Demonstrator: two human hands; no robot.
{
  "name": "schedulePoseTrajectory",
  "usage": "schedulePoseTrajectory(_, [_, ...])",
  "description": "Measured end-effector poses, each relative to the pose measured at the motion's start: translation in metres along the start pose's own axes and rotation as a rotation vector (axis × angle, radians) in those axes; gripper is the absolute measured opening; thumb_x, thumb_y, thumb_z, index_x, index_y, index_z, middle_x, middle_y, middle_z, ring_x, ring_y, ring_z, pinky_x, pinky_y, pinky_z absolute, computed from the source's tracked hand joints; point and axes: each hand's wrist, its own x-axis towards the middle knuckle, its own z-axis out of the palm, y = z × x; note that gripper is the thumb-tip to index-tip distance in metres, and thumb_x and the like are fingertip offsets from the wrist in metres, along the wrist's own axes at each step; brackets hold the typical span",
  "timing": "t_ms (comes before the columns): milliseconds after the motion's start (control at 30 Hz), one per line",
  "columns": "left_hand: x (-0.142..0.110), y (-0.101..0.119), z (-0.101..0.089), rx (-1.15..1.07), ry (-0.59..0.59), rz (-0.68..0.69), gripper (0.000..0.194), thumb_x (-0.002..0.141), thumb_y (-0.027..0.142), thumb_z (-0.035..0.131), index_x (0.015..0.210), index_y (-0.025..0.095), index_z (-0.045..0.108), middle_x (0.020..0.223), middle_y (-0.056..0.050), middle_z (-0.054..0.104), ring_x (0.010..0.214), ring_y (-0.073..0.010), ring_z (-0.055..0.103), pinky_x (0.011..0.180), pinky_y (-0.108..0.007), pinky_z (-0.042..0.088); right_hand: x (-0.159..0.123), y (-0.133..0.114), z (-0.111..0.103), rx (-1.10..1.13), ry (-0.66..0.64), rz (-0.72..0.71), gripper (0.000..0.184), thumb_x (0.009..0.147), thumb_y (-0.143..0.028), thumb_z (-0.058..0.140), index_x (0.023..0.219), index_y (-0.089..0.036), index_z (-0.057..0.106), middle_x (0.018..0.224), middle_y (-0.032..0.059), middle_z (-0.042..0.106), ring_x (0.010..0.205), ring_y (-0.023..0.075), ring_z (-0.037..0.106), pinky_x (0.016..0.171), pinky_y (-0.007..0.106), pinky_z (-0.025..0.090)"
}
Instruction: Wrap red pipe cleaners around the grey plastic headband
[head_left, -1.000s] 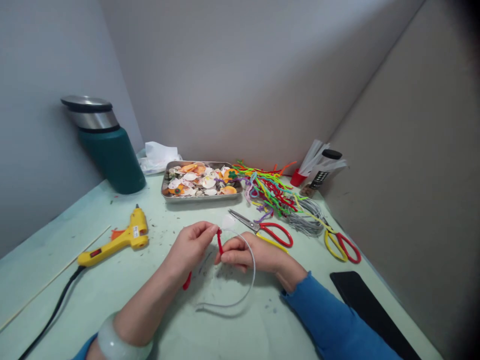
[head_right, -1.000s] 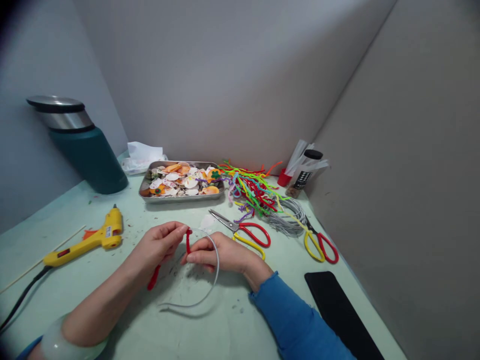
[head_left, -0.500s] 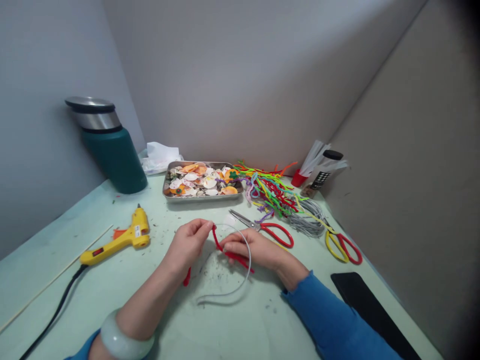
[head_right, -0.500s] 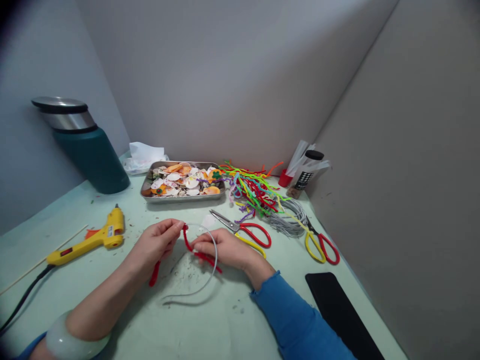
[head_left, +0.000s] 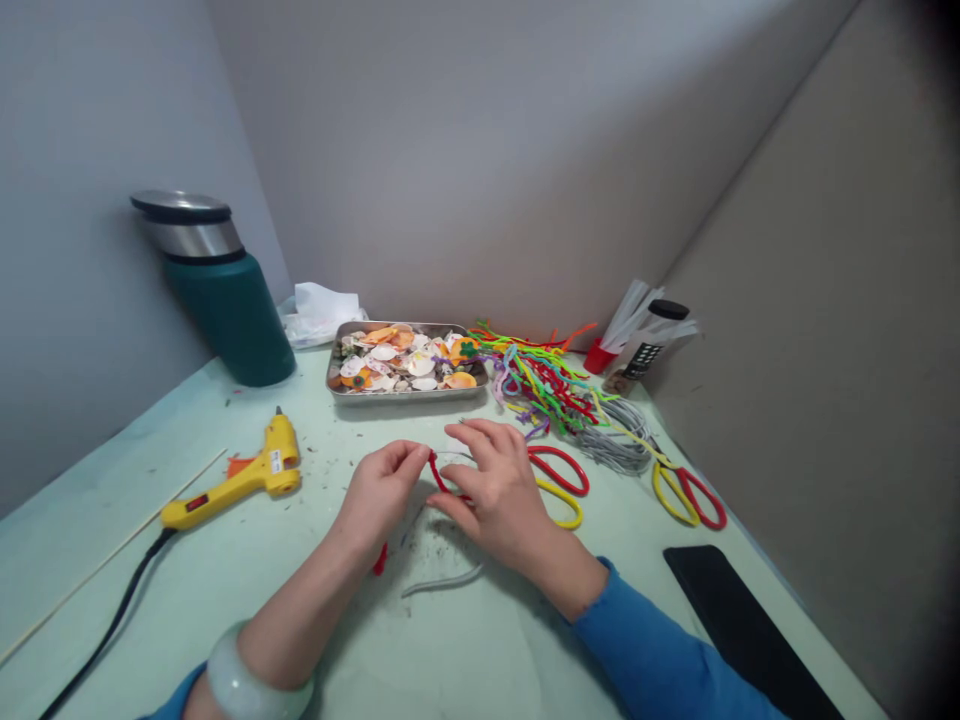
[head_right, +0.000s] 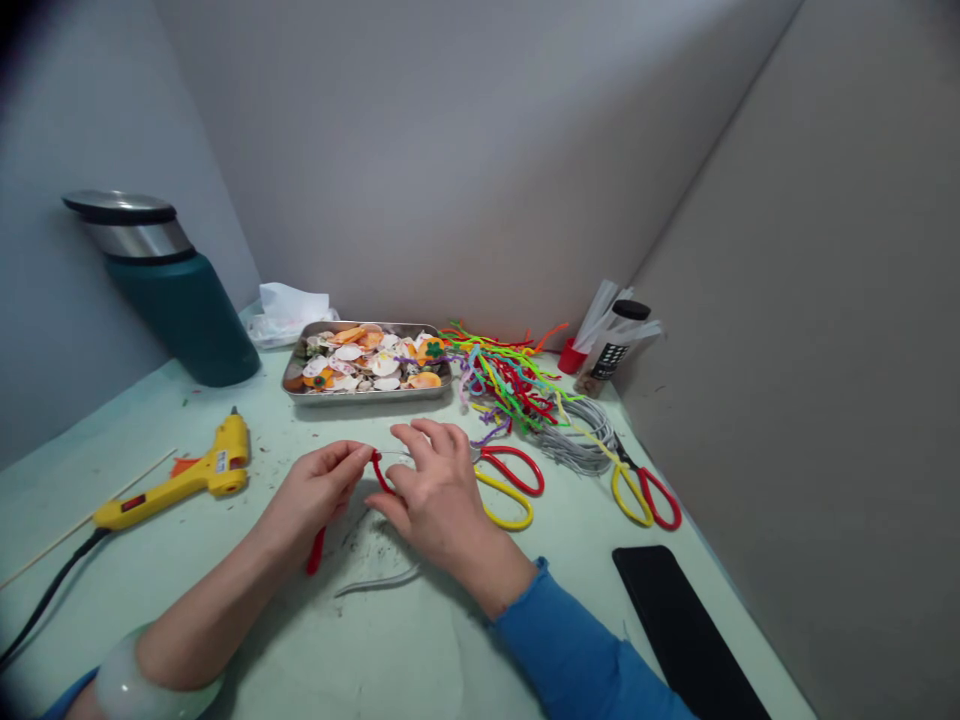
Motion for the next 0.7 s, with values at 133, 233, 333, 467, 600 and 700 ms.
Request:
schedulePoseTrajectory(133, [0.001,-0.002,0.000,-0.016,-0.072,-0.030,0.029,0.075,0.047,0.057,0.070,0.018,0.056,0.045,0.009,0.033,0.040,-0.0085,0.025,0.039,-0.021,0.021,-0.001,0.001,0.005,-0.025,-0.029,-0.004,0.015,0.083,-0.025,0.061,0.073,-0.018,0.069,0.127,0.0099,0.055,0.123,0.0305,0.037,0.100,0.051,0.028])
schedulePoseTrajectory(233, [0.002,-0.003,-0.001,-0.005,-0.072,-0.029,0.030,0.075,0.048,0.057,0.072,0.019,0.056,0.046,0.008,0.034,0.041,-0.0092,0.027,0.040,-0.022,0.021,-0.001,0.001,0.005,0.091,-0.019,0.008,0.015,0.082,-0.023,0.059,0.073,-0.019,0.070,0.123,0.0080,0.057,0.121,0.0283,0.040,0.098,0.048,0.031])
schedulePoseTrajectory(333, [0.001,-0.002,-0.001,0.020,-0.060,-0.010,0.028,0.075,0.047,0.057,0.072,0.019,0.058,0.046,0.007,0.036,0.042,-0.0099,0.028,0.041,-0.022,0.021,0.001,0.000,0.002,0.272,0.007,0.058,0.016,0.081,-0.022,0.059,0.069,-0.020,0.071,0.119,0.0067,0.059,0.115,0.0257,0.044,0.096,0.046,0.034])
schedulePoseTrajectory(467, [-0.001,-0.001,0.000,0.064,-0.074,0.074,0.025,0.075,0.043,0.058,0.071,0.018,0.062,0.056,0.003,0.052,0.049,-0.0117,0.038,0.047,-0.022,0.027,0.007,0.004,-0.006,0.633,-0.019,0.255,0.017,0.081,-0.022,0.061,0.069,-0.022,0.073,0.113,0.0056,0.063,0.109,0.0224,0.051,0.098,0.042,0.036])
schedulePoseTrajectory(600, [-0.004,0.001,0.001,0.092,-0.138,0.123,0.025,0.076,0.041,0.057,0.071,0.018,0.065,0.063,0.001,0.058,0.058,-0.0137,0.046,0.053,-0.022,0.032,0.010,0.010,-0.010,1.036,-0.114,0.480,0.020,0.082,-0.030,0.060,0.072,-0.022,0.075,0.108,0.0056,0.066,0.106,0.0230,0.056,0.097,0.041,0.039])
schedulePoseTrajectory(700, [-0.005,0.005,0.001,0.075,-0.150,0.019,0.026,0.076,0.043,0.056,0.071,0.018,0.062,0.052,0.005,0.047,0.046,-0.0099,0.034,0.045,-0.022,0.024,0.011,0.012,-0.008,1.275,-0.138,0.554,0.030,0.087,-0.039,0.052,0.084,-0.021,0.076,0.104,0.0062,0.068,0.106,0.0226,0.057,0.100,0.040,0.037])
